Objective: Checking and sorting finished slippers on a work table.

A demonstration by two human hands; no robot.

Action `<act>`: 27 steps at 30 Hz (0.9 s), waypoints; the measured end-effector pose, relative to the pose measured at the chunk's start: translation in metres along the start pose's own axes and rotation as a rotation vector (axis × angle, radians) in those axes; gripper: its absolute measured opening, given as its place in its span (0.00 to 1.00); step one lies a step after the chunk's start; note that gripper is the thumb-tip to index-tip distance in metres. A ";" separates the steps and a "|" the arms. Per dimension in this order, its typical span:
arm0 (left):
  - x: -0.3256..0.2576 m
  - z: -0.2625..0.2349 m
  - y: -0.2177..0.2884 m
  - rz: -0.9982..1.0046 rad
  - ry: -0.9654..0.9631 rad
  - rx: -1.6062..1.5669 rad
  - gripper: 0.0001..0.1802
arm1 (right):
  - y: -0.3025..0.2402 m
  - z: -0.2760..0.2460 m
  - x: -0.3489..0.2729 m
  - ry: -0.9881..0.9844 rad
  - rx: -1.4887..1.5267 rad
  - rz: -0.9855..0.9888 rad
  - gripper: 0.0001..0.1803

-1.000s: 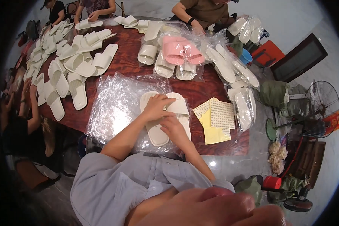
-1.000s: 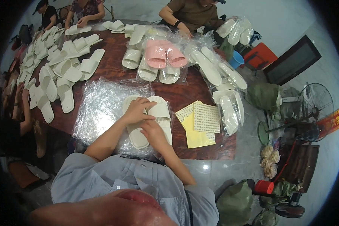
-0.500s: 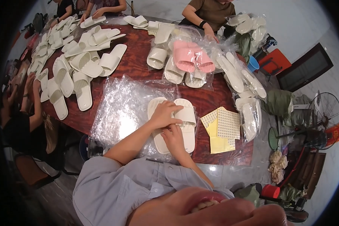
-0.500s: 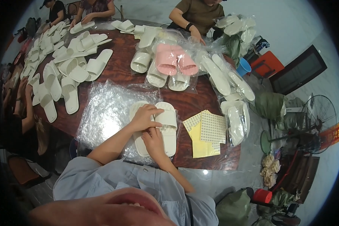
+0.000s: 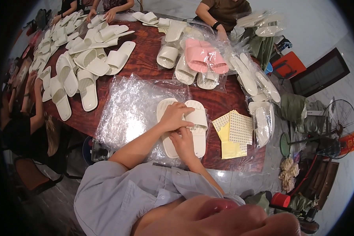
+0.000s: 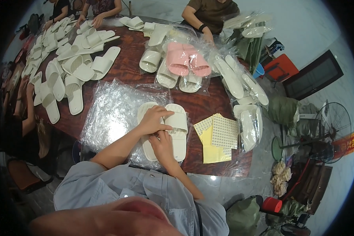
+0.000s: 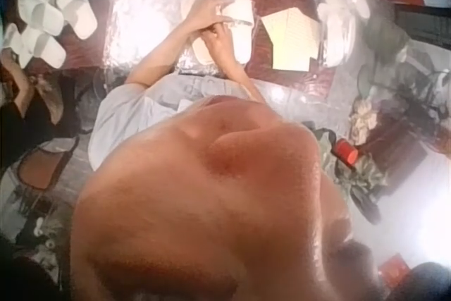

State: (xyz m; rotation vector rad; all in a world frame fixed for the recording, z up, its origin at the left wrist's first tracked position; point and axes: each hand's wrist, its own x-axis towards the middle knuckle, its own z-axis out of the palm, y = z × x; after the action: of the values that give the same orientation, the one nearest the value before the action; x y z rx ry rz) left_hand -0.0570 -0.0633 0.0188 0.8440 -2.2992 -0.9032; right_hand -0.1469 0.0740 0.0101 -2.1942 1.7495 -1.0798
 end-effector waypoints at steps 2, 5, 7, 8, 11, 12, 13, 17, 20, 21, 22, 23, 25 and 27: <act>0.000 0.000 -0.001 -0.005 0.003 -0.007 0.37 | 0.000 0.000 0.001 0.008 0.009 -0.005 0.07; 0.001 0.000 -0.001 0.004 0.005 -0.005 0.37 | 0.000 -0.001 0.003 0.016 0.011 -0.036 0.06; 0.001 -0.001 0.000 0.005 0.012 -0.003 0.37 | 0.001 -0.001 0.004 0.006 -0.018 -0.060 0.06; 0.000 -0.001 0.000 -0.001 0.004 0.002 0.37 | 0.001 -0.001 0.003 -0.001 -0.027 -0.080 0.05; 0.000 -0.001 0.000 0.002 0.009 -0.012 0.37 | 0.003 0.000 0.003 -0.054 -0.026 -0.072 0.05; 0.000 -0.001 0.000 0.000 0.007 -0.012 0.37 | 0.003 0.001 0.003 -0.052 -0.025 -0.074 0.06; 0.000 0.000 -0.001 0.002 0.013 -0.011 0.37 | 0.003 0.002 0.003 -0.051 -0.024 -0.074 0.06; 0.002 0.002 -0.005 0.027 0.021 0.001 0.36 | 0.002 0.004 0.005 -0.042 -0.024 -0.023 0.09; 0.004 0.003 -0.008 0.034 0.053 -0.024 0.32 | 0.002 0.005 0.007 -0.047 -0.045 -0.048 0.10; 0.004 0.004 -0.008 0.036 0.058 -0.034 0.31 | 0.003 0.005 0.008 -0.055 -0.046 -0.065 0.10; 0.004 0.004 -0.008 0.037 0.065 -0.039 0.30 | 0.003 0.005 0.009 -0.063 -0.041 -0.084 0.10; 0.004 0.005 -0.008 0.035 0.070 -0.041 0.28 | 0.004 0.004 0.009 -0.067 -0.028 -0.093 0.10; 0.003 0.005 -0.008 0.025 0.081 -0.035 0.27 | 0.004 0.004 0.009 -0.083 -0.030 -0.089 0.10; 0.003 0.005 -0.007 0.015 0.083 -0.034 0.26 | 0.004 0.004 0.009 -0.093 -0.027 -0.080 0.10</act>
State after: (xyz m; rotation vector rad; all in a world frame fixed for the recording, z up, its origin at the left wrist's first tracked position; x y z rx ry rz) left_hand -0.0595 -0.0673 0.0108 0.8333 -2.2103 -0.8819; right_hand -0.1472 0.0637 0.0093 -2.3091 1.6614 -0.9584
